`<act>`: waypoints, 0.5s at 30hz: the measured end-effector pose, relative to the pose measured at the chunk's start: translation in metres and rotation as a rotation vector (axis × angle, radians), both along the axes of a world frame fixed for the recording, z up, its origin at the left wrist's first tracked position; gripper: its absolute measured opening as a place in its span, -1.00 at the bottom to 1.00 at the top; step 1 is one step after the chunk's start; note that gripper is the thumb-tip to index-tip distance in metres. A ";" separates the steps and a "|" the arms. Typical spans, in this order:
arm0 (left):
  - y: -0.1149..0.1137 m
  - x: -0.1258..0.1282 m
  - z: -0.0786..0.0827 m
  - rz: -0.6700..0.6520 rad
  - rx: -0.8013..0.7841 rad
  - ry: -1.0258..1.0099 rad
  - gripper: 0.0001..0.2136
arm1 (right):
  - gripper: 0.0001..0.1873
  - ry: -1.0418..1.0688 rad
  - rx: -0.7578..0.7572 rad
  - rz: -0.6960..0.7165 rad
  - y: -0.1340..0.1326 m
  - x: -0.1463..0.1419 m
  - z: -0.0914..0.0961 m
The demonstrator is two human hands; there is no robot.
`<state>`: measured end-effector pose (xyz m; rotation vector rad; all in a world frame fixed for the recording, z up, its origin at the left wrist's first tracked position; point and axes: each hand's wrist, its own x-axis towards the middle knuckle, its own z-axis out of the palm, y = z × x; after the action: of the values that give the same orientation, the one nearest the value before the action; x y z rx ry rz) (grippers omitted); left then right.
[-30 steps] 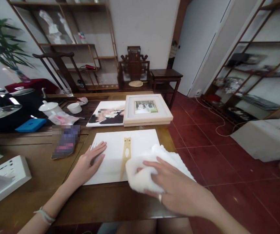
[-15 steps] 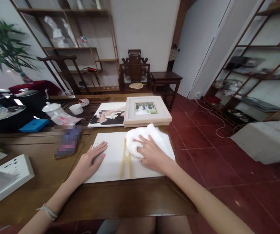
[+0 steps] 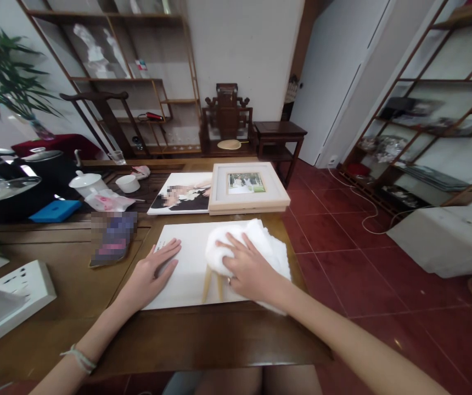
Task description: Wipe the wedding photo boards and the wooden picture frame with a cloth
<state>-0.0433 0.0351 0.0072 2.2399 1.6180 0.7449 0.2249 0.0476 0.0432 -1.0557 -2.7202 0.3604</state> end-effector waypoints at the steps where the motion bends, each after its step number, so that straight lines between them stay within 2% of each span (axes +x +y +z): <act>1: 0.000 0.000 0.000 -0.001 0.000 0.006 -0.64 | -0.72 0.005 0.021 -0.003 0.012 -0.005 -0.003; 4: 0.000 -0.001 -0.001 -0.007 0.000 0.026 -0.63 | -0.67 0.008 0.070 0.001 0.036 -0.018 -0.007; 7: 0.001 -0.002 -0.002 -0.005 -0.002 0.033 -0.62 | -0.64 -0.022 0.090 0.024 0.037 -0.026 -0.007; 11: 0.002 -0.002 -0.004 -0.012 0.007 0.044 -0.61 | -0.76 -0.094 0.098 0.122 0.000 -0.029 -0.005; 15: 0.002 -0.003 -0.006 -0.023 0.031 0.045 -0.62 | -0.84 -0.085 0.118 0.347 -0.043 -0.030 -0.002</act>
<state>-0.0461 0.0374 0.0014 2.3086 1.6088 0.7237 0.1952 0.0045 0.0412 -0.5799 -2.9588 0.2062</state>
